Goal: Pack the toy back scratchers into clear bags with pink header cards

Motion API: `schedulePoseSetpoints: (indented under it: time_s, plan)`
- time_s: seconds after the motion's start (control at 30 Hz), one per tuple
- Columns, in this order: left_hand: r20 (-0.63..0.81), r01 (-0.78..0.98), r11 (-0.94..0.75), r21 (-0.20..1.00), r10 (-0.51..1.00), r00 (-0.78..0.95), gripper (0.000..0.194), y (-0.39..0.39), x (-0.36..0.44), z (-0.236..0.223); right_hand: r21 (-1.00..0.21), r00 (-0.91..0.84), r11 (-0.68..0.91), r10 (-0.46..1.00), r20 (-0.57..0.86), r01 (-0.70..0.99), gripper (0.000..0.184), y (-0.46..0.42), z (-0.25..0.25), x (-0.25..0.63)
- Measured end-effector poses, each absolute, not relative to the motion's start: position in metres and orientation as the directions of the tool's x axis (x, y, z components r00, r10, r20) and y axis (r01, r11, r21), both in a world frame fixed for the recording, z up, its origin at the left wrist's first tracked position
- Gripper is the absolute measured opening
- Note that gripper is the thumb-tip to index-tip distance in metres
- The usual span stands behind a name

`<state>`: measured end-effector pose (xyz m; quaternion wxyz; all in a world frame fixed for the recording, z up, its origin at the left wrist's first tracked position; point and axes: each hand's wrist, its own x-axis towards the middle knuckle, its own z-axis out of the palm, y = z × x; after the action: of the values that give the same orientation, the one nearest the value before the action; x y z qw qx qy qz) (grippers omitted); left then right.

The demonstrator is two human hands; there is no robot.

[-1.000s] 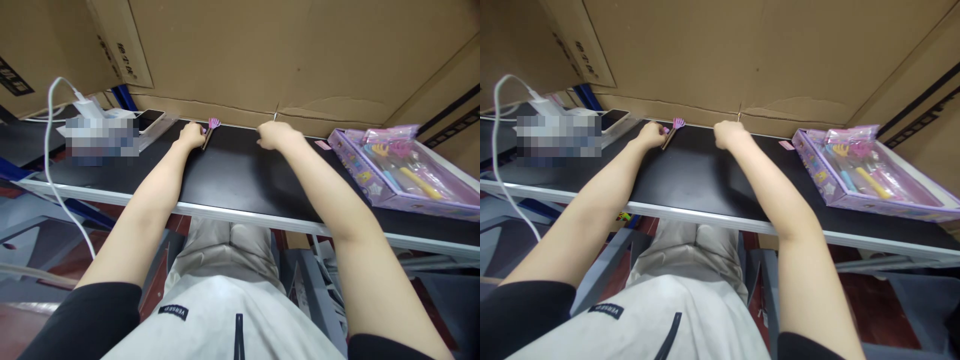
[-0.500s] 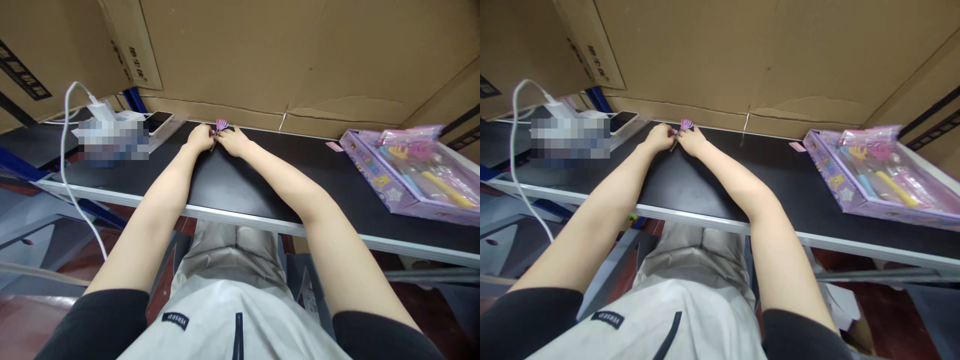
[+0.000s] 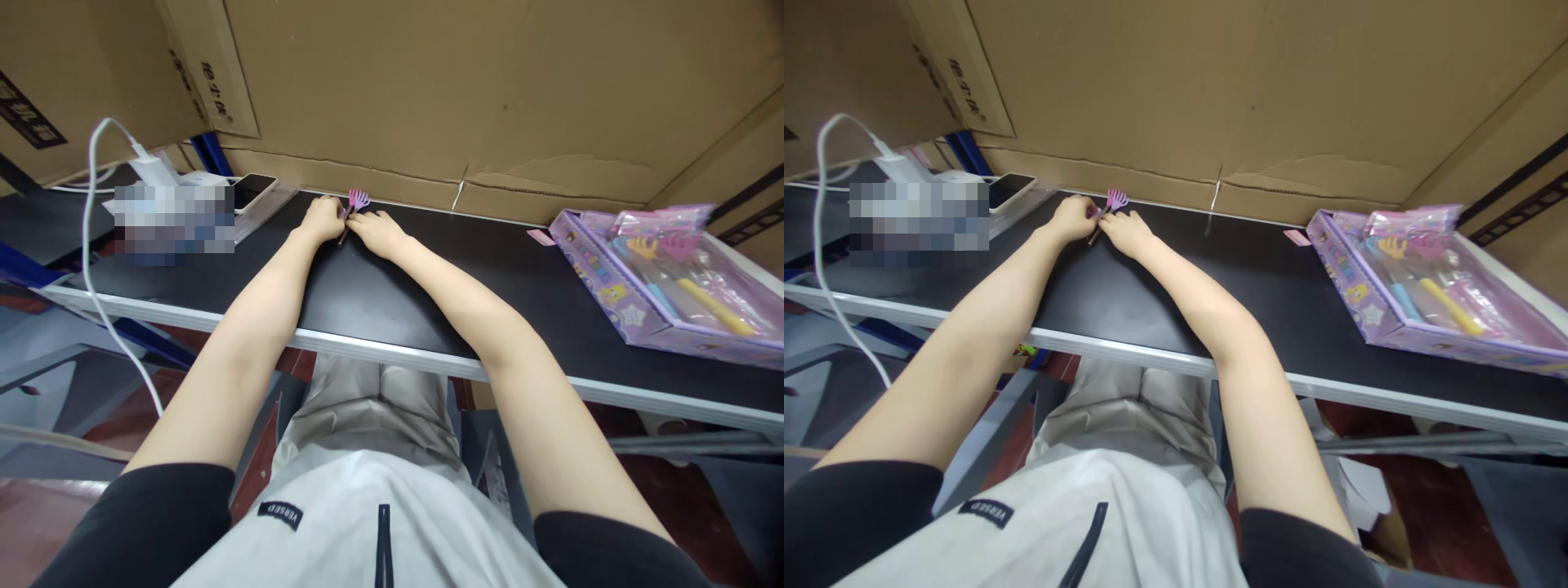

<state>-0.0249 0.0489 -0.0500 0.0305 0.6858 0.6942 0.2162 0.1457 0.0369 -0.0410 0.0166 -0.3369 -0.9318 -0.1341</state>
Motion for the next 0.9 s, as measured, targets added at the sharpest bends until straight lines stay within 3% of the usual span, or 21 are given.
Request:
schedulePoseSetpoints:
  time_s: [0.37,0.63,0.9]
  plan:
    - [0.234,0.932,-0.056,0.357,0.972,-0.031,0.047,0.05,-0.023,-0.048,0.228,-0.732,0.701,0.674,0.098,0.676,0.057,0.03,-0.037,0.143]
    - [0.172,0.906,0.041,0.42,0.977,-0.125,0.048,0.043,-0.015,-0.041,0.22,-0.718,0.688,0.687,0.111,0.692,0.057,0.024,-0.035,0.143]
    - [0.18,0.915,0.04,0.402,0.976,-0.122,0.046,0.047,-0.011,-0.045,0.204,-0.682,0.659,0.727,0.074,0.724,0.057,0.016,-0.027,0.144]
